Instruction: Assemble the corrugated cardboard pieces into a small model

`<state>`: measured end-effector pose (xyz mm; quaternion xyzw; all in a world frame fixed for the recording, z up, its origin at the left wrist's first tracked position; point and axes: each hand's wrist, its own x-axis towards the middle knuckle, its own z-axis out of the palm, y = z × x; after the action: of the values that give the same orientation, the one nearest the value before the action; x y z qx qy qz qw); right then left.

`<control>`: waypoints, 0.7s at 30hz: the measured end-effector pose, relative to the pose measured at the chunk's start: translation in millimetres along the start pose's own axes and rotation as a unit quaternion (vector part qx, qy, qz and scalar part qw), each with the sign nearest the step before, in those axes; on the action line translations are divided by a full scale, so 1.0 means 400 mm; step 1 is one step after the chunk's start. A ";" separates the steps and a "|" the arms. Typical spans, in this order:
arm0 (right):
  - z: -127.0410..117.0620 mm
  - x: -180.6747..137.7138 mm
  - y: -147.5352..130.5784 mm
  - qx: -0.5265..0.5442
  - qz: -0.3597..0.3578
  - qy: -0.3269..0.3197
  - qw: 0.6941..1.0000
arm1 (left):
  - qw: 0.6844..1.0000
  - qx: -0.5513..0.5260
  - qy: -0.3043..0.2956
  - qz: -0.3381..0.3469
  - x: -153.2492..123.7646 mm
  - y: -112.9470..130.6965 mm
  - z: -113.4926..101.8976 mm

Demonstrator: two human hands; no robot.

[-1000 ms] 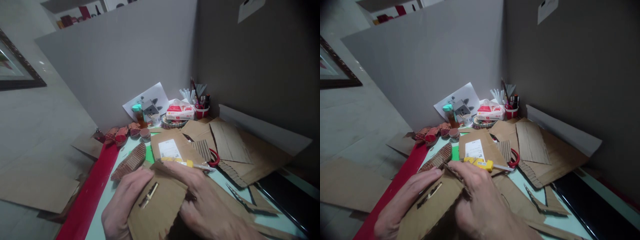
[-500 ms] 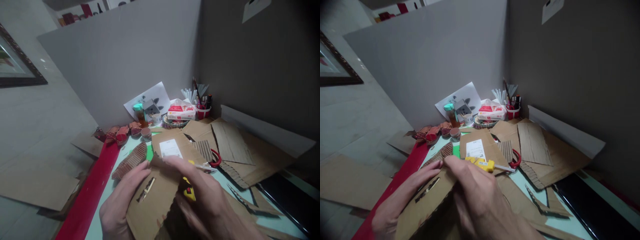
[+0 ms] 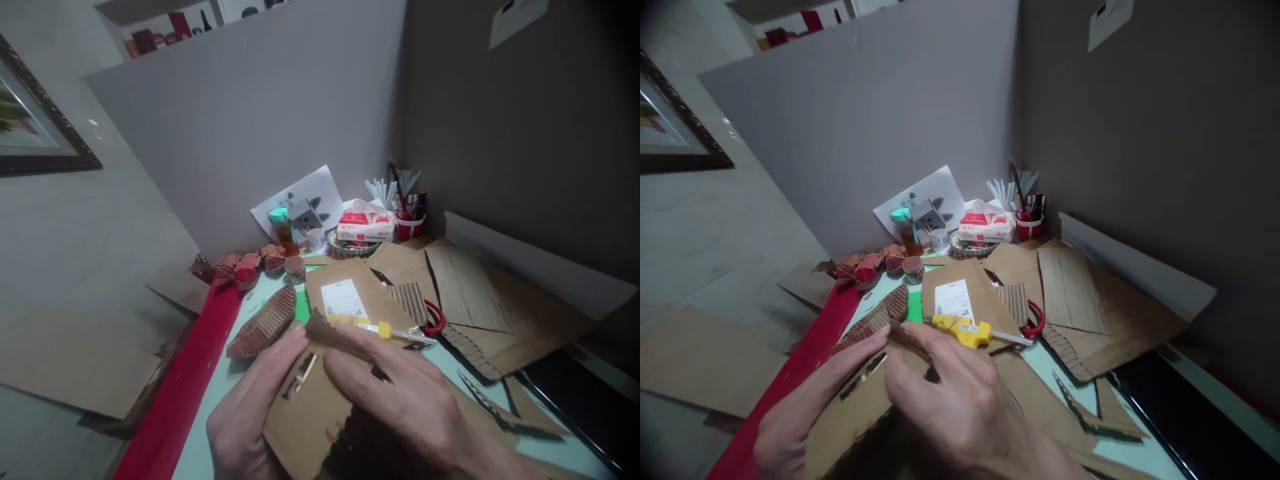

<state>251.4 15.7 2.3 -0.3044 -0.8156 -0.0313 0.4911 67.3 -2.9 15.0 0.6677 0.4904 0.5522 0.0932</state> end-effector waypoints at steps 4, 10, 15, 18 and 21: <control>0.011 -0.016 0.008 0.006 -0.009 -0.009 1.000 | 0.999 -0.007 -0.002 -0.045 0.011 0.007 -0.013; -0.030 -0.010 0.004 0.024 -0.011 -0.118 0.993 | 0.990 -0.062 -0.045 -0.117 0.030 0.000 -0.026; -0.035 0.000 0.001 0.032 0.011 -0.089 0.995 | 0.993 -0.064 -0.019 -0.102 0.027 -0.004 -0.013; -0.013 0.010 0.016 0.079 0.024 0.012 0.996 | 0.990 -0.043 -0.047 -0.127 0.042 0.026 -0.033; -0.009 0.031 0.027 0.225 0.100 0.042 0.968 | 0.976 -0.104 -0.090 -0.169 0.071 0.043 -0.088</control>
<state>255.6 28.9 11.7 -0.2641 -0.7455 0.1896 0.5818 45.1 -4.7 58.0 0.6088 0.5256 0.5139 0.2984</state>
